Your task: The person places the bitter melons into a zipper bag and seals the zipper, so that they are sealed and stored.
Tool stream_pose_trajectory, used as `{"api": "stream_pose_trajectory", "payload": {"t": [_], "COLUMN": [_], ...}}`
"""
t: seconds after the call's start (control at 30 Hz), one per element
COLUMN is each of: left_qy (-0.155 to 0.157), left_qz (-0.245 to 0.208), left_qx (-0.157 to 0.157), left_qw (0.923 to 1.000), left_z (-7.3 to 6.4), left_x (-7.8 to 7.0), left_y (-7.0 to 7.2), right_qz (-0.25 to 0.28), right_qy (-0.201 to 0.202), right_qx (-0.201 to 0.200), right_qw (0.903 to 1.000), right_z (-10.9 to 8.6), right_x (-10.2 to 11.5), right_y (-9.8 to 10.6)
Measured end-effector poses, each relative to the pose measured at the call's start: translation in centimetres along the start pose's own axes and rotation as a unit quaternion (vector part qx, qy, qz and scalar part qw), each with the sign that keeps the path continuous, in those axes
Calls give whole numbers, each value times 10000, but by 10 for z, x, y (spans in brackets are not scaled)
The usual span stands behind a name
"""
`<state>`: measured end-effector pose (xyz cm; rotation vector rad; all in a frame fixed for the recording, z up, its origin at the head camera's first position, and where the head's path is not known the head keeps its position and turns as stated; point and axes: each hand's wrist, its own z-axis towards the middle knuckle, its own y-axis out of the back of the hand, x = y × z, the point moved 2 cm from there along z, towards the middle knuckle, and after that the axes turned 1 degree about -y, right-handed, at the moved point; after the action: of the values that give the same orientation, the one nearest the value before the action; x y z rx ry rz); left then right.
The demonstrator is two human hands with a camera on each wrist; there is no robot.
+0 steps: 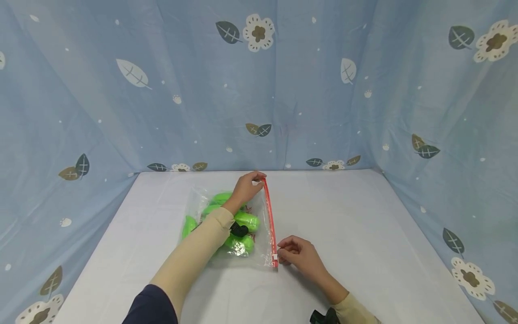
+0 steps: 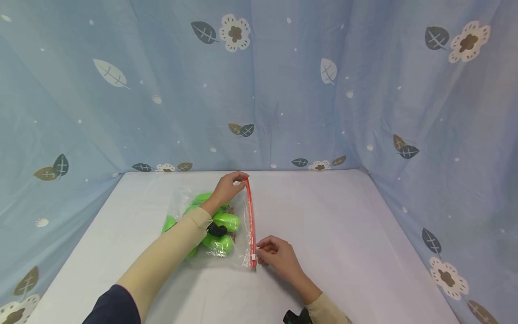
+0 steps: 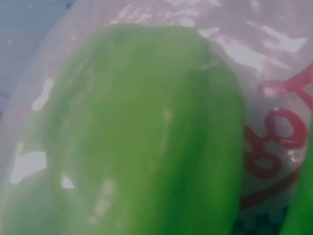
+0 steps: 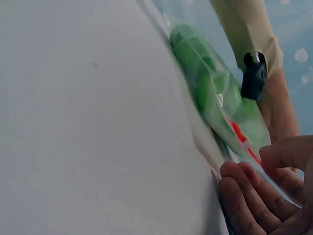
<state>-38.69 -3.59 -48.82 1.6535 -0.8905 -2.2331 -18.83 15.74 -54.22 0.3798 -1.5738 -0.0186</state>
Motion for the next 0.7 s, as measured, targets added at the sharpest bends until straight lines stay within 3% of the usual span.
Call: {"api": "stream_pose_trajectory", "payload": {"t": [0.2,0.33,0.5,0.7], "left_qy": [-105,-178,-229,-366], "left_qz": [253,331,525,1099], "left_qx": [-185,-341,-314,-371], "left_qw": [9995,9987,9979,9926], "left_z": [-3,-5,-7,-15], "left_x": [1,0,-5,-10], "left_y": [4,9,15,21], "right_qz": [-373,-784,-1148,-1809], "right_qy": [120,16,76,134], "right_qx": [-340,-616,-831,-1003], "right_qw": [9987,9950,9899,9783], "right_z": [10,14,26,40], "right_x": [0,14,7,3], "right_y": [7,12,24,36]}}
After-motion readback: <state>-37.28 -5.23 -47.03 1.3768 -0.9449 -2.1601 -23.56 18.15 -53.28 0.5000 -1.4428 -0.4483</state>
